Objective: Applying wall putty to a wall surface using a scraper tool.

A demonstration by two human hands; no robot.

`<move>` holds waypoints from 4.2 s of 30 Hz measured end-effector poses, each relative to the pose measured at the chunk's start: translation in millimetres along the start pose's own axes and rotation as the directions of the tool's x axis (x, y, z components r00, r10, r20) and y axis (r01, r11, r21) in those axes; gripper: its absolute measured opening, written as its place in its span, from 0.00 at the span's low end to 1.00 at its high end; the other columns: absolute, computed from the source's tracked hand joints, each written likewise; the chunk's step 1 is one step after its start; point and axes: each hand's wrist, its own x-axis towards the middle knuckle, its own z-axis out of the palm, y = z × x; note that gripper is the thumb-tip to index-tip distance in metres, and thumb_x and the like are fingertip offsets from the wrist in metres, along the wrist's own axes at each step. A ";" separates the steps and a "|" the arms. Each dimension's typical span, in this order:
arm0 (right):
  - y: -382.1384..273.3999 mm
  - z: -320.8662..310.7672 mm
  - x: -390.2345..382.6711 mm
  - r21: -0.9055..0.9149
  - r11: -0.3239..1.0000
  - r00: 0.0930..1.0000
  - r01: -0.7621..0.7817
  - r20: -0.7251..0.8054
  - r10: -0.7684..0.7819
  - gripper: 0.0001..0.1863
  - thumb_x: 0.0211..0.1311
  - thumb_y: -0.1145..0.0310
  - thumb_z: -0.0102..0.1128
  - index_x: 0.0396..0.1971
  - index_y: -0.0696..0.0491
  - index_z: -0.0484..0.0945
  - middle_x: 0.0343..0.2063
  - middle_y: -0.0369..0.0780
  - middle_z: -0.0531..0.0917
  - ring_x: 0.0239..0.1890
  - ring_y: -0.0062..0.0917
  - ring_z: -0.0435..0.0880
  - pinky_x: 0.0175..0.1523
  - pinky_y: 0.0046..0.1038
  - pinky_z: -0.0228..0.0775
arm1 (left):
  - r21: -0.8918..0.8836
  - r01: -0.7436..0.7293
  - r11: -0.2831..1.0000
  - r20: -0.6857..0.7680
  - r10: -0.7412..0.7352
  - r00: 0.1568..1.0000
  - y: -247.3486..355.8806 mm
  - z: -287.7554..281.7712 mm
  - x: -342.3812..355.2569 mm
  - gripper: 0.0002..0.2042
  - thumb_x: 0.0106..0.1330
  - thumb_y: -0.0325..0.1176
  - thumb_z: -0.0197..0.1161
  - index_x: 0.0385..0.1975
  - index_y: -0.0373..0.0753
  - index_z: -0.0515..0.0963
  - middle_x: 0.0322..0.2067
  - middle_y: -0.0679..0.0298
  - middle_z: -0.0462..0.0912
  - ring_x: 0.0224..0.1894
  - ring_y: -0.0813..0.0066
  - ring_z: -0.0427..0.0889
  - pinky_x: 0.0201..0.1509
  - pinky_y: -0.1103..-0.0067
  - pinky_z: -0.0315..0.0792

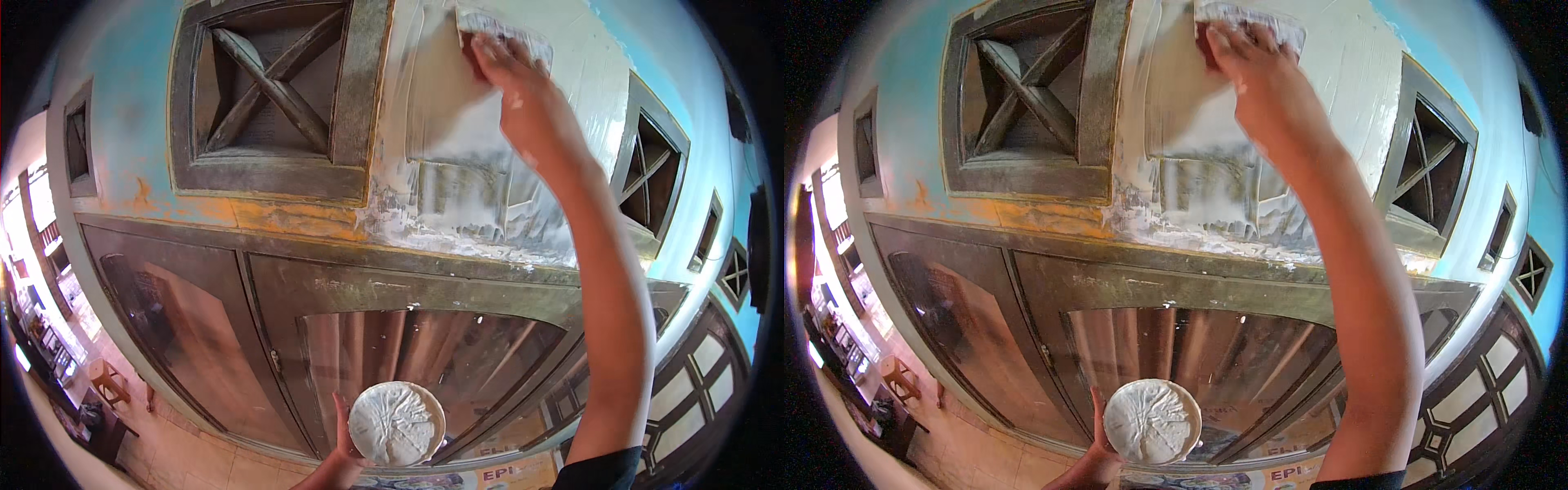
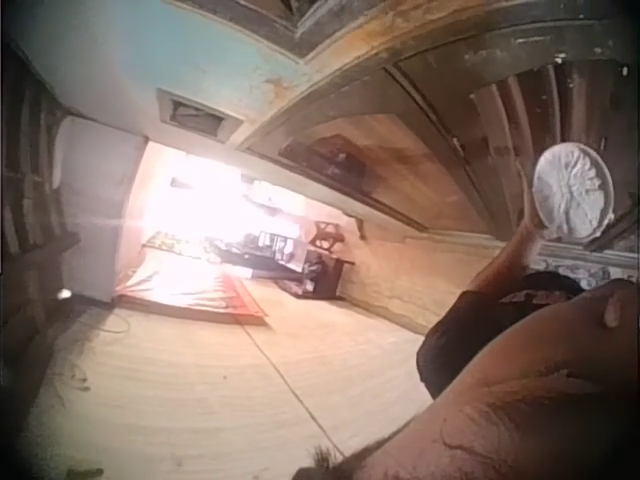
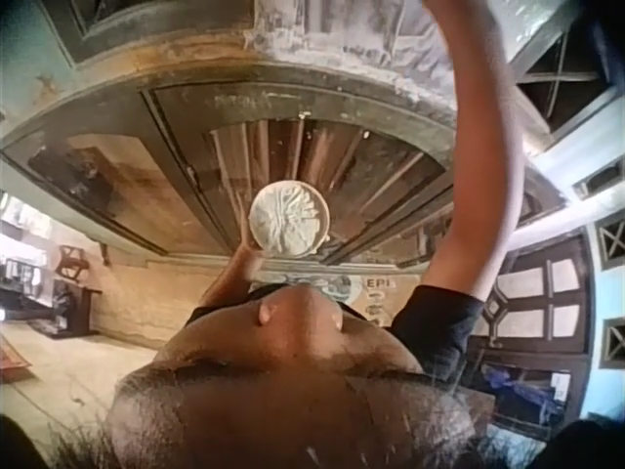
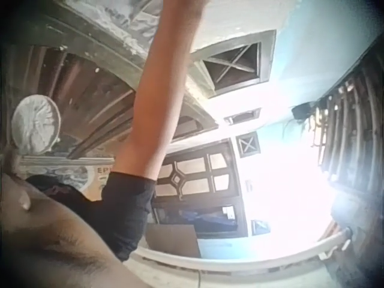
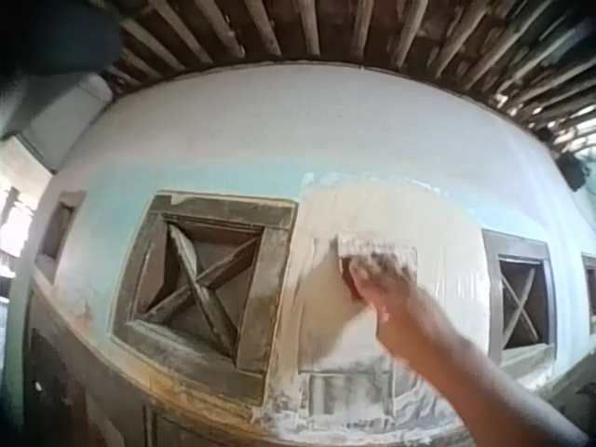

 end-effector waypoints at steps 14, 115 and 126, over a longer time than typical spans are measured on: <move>-84.0 -43.3 -55.2 0.145 0.989 0.987 0.027 0.153 -0.049 0.33 0.63 0.81 0.50 0.70 0.53 0.65 0.71 0.45 0.66 0.74 0.47 0.61 0.75 0.54 0.55 | 0.055 -0.068 0.996 -0.002 0.068 0.998 12.1 -3.8 -21.7 0.58 0.53 0.87 0.37 0.72 0.41 0.64 0.69 0.53 0.68 0.69 0.46 0.68 0.71 0.46 0.61; -94.8 -30.0 -217.0 0.104 0.992 0.934 -0.066 0.357 0.024 0.39 0.54 0.79 0.58 0.70 0.55 0.65 0.73 0.45 0.63 0.74 0.56 0.57 0.74 0.60 0.51 | 0.371 -0.287 0.883 0.041 0.293 0.955 -5.1 54.4 7.2 0.50 0.63 0.79 0.43 0.69 0.36 0.68 0.68 0.50 0.70 0.67 0.44 0.70 0.69 0.45 0.65; -65.9 -2.5 -174.7 0.009 0.995 0.973 -0.098 0.212 0.094 0.40 0.53 0.83 0.57 0.71 0.53 0.65 0.71 0.44 0.67 0.74 0.50 0.60 0.74 0.57 0.53 | 0.328 -0.308 0.893 0.041 0.312 0.949 -7.6 52.3 6.6 0.50 0.63 0.78 0.43 0.69 0.35 0.66 0.67 0.48 0.70 0.66 0.45 0.72 0.68 0.47 0.66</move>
